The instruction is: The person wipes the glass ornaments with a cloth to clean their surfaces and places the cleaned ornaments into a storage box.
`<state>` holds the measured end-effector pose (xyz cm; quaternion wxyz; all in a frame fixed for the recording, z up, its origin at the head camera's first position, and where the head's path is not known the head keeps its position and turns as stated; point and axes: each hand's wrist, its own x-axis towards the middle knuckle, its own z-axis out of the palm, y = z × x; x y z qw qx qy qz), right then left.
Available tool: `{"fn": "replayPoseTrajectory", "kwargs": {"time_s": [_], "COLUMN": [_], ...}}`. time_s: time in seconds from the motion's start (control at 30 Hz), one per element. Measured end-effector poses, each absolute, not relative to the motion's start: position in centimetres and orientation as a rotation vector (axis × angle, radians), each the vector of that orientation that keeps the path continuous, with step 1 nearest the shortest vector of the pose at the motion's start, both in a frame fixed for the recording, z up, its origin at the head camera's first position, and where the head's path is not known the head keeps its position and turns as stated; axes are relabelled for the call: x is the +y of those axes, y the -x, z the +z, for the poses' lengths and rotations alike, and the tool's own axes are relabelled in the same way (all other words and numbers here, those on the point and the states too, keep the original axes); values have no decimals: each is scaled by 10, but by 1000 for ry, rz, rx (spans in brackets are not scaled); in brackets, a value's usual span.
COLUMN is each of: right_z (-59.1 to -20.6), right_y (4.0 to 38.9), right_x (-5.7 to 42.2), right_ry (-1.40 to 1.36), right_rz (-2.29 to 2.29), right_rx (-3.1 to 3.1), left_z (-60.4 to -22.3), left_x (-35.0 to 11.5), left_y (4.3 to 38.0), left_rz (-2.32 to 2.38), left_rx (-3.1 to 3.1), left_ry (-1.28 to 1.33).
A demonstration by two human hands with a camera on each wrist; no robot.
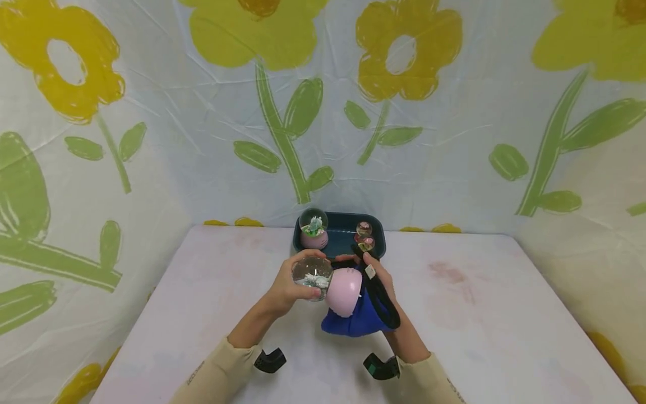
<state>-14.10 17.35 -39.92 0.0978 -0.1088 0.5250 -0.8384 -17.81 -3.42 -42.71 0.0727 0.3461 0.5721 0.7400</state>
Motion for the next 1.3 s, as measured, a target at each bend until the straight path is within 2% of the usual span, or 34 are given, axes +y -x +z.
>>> {"fn": "replayPoseTrajectory", "kwargs": {"time_s": [0.23, 0.37, 0.43, 0.53, 0.67, 0.77, 0.9, 1.13, 1.3], "right_z": [-414, -427, -432, -434, -423, -411, -400, -400, -406], "right_y": [137, 135, 134, 135, 143, 149, 156, 158, 151], "right_x": [153, 150, 148, 148, 158, 171, 187, 192, 178], "right_ry": [-59, -301, -218, 134, 602, 780, 753, 694, 295], "right_rz": [-2947, -3045, -2943, -2646, -2020, -1696, -1675, -2257, -2739], "right_rx": [1602, 2077, 2433, 2934, 3323, 3257, 2905, 2222, 1962], "left_z": [-430, -431, -431, -430, -421, -414, -408, -420, -435], "left_x": [-29, -21, -19, -18, -19, -21, -23, -27, -17], "left_y": [173, 172, 172, 172, 171, 171, 174, 179, 179], "left_rz": [2289, 2275, 2240, 2173, 2035, 1917, 1859, 2157, 2393], "left_rx": [1856, 1965, 2054, 2173, 2307, 2348, 2247, 1904, 1735], "left_ry": [-861, -775, -723, -691, -846, -1047, -1202, -1102, -976]}}
